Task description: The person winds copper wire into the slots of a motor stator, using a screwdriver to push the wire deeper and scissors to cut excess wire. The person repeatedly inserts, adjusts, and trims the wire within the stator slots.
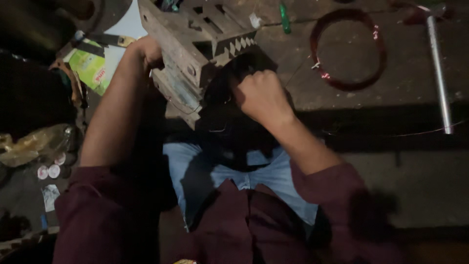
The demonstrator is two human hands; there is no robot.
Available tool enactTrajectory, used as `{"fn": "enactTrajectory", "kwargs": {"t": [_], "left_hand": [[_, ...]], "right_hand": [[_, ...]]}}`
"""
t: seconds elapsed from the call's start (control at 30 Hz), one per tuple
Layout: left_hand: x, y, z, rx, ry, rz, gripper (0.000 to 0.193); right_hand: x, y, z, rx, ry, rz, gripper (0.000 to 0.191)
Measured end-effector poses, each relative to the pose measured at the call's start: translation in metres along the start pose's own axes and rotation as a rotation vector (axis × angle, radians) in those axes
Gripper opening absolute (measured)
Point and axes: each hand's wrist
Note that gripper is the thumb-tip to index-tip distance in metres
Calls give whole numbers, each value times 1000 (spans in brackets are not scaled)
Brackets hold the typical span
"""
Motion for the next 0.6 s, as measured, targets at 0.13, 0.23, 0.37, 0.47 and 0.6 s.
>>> {"fn": "enactTrajectory", "kwargs": {"t": [0.13,0.23,0.37,0.47,0.6], "left_hand": [[-5,7,-5,104,-26,-231,34],[-4,7,-3,-156,39,-179,29],[0,4,3,-11,60,-144,32],[-2,5,3,-144,192,64,23],[-7,9,0,-236,14,-404,21]], "right_hand": [[-9,-4,4,23,255,-144,13],[-15,-26,14,83,358,-96,9],[-6,-46,16,258,438,-110,29],[1,-44,14,293,456,-168,25],[-2,-41,18,311,400,-219,29]]}}
Point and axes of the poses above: each hand's wrist, its own z-axis away from the middle knuckle, its own x-axis out of the palm, y = z × x, and after that the axes turned 14 degrees about y, right-handed
